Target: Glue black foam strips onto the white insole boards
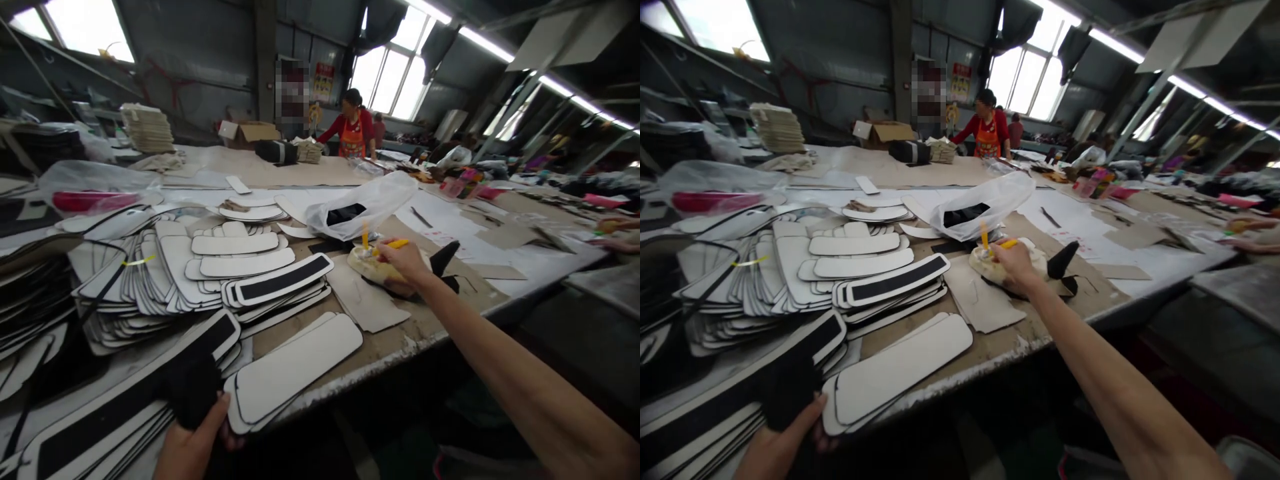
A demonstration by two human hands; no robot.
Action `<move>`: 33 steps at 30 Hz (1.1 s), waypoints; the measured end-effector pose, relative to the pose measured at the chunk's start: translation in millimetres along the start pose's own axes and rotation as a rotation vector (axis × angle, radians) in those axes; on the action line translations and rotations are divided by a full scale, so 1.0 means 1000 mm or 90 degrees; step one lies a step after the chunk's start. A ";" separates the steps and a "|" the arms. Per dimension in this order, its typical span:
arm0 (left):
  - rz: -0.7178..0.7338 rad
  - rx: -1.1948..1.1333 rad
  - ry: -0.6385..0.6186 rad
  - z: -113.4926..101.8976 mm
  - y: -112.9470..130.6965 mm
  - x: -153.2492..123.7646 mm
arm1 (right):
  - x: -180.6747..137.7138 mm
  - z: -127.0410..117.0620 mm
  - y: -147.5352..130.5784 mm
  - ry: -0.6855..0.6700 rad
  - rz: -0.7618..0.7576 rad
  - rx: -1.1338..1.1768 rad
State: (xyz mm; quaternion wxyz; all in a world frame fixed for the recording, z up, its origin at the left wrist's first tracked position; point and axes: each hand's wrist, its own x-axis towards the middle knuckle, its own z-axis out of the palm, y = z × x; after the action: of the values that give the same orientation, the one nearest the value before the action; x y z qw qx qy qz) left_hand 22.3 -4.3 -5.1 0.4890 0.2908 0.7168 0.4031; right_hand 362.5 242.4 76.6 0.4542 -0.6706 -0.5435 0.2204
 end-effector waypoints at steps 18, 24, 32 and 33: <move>-0.026 -0.020 -0.066 0.001 0.010 0.000 | -0.223 0.069 -0.048 -0.424 0.105 0.349; -0.026 -0.016 -0.060 -0.001 0.002 0.003 | -0.211 0.065 -0.036 -0.359 0.052 0.208; -0.047 0.035 -0.027 -0.001 0.000 0.005 | -0.175 0.023 -0.006 -0.196 -0.028 -0.050; -0.058 0.036 -0.024 -0.001 0.000 0.006 | -0.172 0.019 -0.002 -0.178 -0.044 -0.086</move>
State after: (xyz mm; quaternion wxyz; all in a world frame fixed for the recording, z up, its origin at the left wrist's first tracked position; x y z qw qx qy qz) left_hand 19.3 -0.3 -7.9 0.5120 0.2796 0.7308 0.3545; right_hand 292.6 89.4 34.9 0.3350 -0.6433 -0.6380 0.2586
